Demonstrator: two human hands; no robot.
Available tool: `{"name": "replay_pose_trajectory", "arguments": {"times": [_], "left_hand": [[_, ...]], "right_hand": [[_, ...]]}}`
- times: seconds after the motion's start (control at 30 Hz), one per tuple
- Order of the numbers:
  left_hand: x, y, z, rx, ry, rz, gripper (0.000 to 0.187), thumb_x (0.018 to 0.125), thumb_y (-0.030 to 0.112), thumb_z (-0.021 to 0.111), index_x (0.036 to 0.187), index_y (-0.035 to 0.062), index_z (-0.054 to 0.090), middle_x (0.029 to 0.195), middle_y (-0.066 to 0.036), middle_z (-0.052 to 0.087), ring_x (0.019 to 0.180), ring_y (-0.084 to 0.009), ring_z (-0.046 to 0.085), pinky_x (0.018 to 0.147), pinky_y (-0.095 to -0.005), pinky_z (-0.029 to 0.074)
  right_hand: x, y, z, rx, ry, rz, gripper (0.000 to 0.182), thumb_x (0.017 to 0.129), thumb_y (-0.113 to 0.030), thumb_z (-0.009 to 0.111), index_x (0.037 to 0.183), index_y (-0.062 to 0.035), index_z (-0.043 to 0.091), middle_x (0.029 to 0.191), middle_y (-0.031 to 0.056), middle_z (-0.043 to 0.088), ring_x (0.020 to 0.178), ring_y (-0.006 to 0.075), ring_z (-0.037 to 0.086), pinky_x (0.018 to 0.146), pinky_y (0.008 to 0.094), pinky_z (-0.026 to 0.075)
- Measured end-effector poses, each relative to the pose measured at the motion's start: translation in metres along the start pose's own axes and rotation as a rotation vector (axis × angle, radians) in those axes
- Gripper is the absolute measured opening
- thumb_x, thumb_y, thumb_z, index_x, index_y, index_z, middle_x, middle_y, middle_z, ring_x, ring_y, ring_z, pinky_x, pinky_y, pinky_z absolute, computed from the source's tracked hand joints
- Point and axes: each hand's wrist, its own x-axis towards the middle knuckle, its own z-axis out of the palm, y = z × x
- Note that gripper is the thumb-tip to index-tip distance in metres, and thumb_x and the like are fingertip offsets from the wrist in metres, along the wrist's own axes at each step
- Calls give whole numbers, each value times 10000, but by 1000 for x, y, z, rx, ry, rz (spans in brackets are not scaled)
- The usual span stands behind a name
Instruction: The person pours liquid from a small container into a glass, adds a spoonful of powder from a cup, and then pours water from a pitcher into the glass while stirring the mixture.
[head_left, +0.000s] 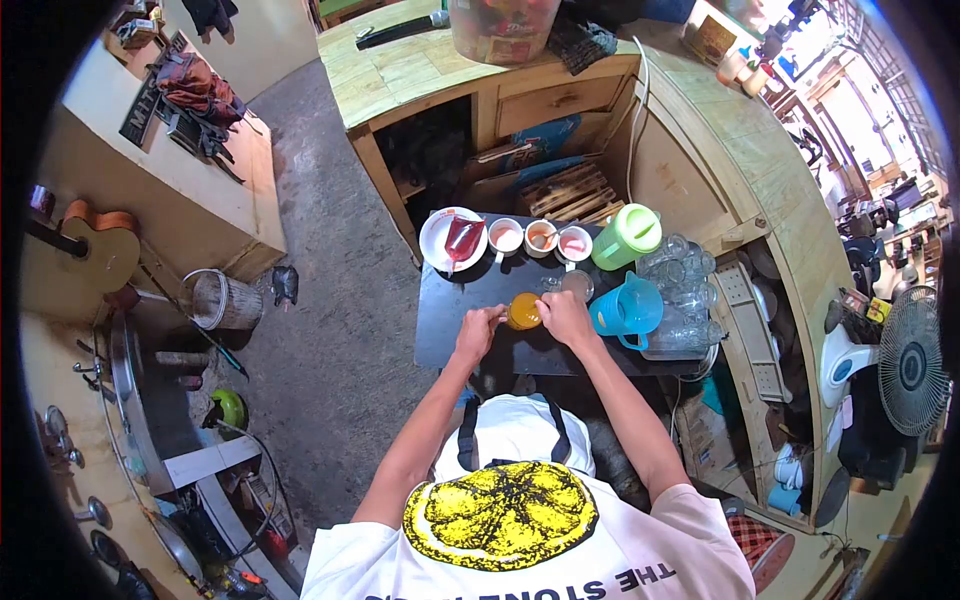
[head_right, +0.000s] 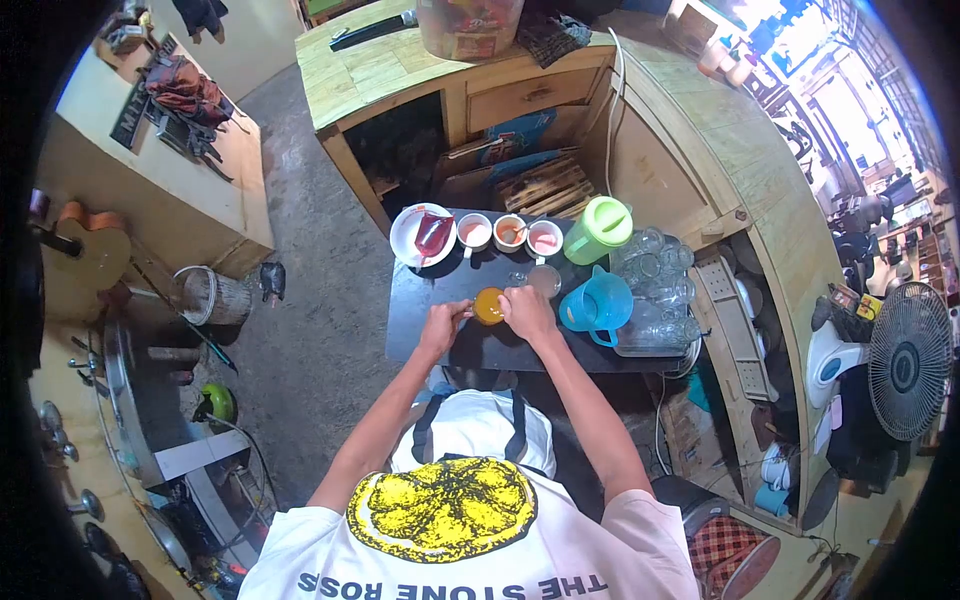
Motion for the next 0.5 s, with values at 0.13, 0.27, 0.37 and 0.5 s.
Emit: {"name": "replay_pose_trajectory", "arguments": {"times": [0.13, 0.27, 0.37, 0.5], "left_hand": [[-1, 3, -1, 21, -25, -11, 214, 928, 53, 662, 1125, 18, 737, 975, -252, 695, 902, -423, 704, 752, -454, 548], [-3, 1, 1, -8, 12, -31, 220, 929, 75, 679, 1137, 33, 739, 995, -262, 687, 919, -427, 699, 763, -464, 549], [-5, 10, -2, 49, -24, -47, 230, 927, 92, 692, 1148, 47, 739, 1009, -260, 685, 927, -431, 695, 770, -468, 551], [-7, 20, -7, 103, -73, -77, 238, 926, 114, 703, 1154, 57, 741, 1010, -258, 686, 926, -439, 690, 773, -473, 553]], "right_hand": [[-2, 6, 3, 22, -53, -48, 258, 929, -211, 656, 870, 22, 748, 816, 283, 690, 790, 448, 693, 756, 531, 546], [1, 5, 7, -24, 5, -17, 254, 931, -214, 651, 883, 14, 752, 825, 272, 698, 796, 442, 694, 768, 536, 544], [0, 8, 7, -103, 5, 8, 269, 936, -222, 648, 867, 20, 743, 816, 265, 697, 795, 441, 691, 769, 537, 541], [-1, 11, 7, -2, -68, -48, 276, 942, -227, 643, 854, 16, 740, 809, 258, 698, 786, 440, 689, 764, 539, 541]]}}
